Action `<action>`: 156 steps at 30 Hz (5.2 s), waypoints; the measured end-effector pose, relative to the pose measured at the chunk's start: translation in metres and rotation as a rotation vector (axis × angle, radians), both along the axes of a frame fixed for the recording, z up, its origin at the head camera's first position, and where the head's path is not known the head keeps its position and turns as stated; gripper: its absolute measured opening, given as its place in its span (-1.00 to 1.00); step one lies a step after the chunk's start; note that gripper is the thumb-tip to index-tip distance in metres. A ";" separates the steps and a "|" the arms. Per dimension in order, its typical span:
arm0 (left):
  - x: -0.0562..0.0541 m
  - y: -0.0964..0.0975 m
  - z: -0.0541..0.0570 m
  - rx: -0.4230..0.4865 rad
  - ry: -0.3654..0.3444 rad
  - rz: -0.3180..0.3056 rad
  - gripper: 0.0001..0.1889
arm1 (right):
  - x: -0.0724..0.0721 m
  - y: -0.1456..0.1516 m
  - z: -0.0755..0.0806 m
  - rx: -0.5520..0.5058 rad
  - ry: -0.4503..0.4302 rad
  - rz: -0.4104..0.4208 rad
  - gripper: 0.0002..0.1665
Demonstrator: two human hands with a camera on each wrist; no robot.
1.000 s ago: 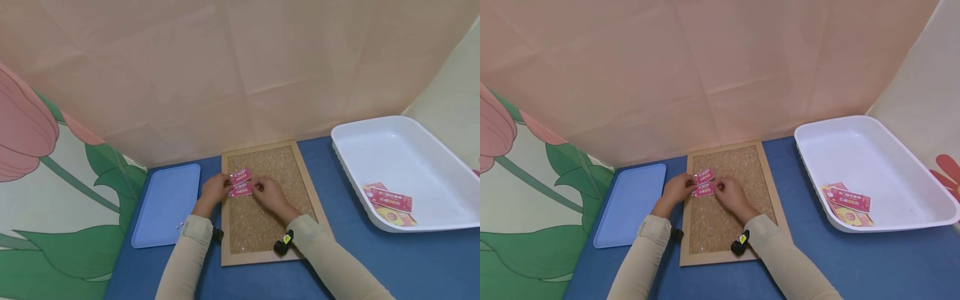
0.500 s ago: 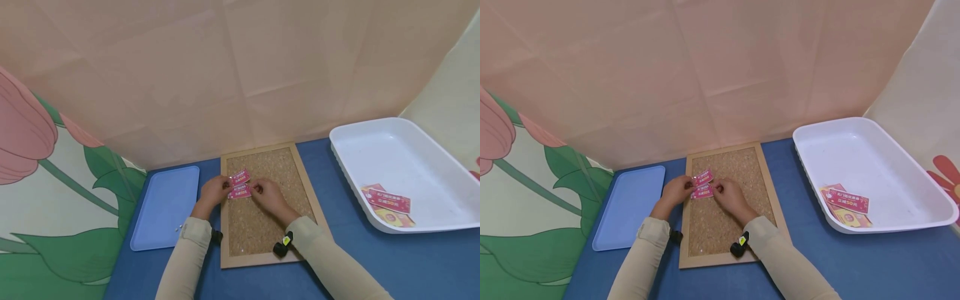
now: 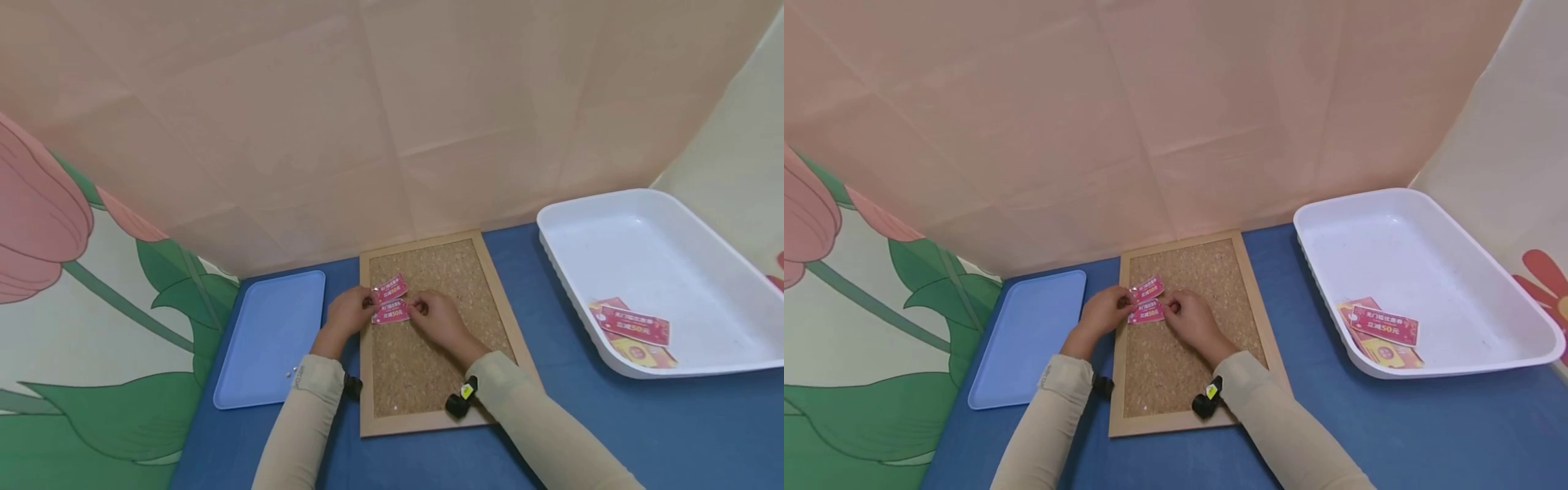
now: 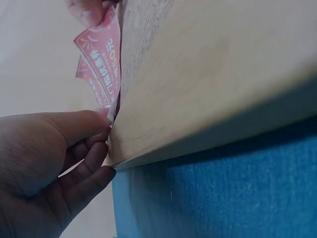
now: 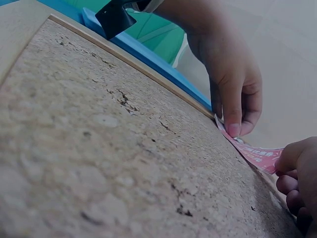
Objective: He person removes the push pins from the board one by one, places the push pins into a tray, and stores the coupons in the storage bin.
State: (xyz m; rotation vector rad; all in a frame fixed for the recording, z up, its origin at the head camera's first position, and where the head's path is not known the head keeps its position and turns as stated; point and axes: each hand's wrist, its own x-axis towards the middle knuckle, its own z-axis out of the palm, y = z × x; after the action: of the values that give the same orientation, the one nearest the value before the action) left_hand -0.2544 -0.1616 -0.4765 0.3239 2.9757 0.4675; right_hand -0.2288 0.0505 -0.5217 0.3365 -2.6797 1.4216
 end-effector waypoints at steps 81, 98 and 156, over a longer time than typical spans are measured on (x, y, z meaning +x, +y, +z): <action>0.055 -0.008 0.045 0.227 0.083 -0.118 -0.97 | 0.045 0.108 0.074 0.034 -0.054 0.006 -0.73; 0.066 -0.053 0.044 0.190 0.089 0.032 -0.97 | 0.052 0.139 0.077 0.077 -0.012 0.011 -0.69; 0.085 -0.133 0.029 0.168 0.040 0.241 -0.91 | 0.092 0.301 0.087 0.283 -0.012 -0.188 -0.59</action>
State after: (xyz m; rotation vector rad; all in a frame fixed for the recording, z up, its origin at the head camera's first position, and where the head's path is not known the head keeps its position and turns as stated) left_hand -0.1694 -0.2943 -0.4470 -0.0141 3.0346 0.7464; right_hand -0.1373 0.3513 -0.4346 0.0898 -2.8353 0.9994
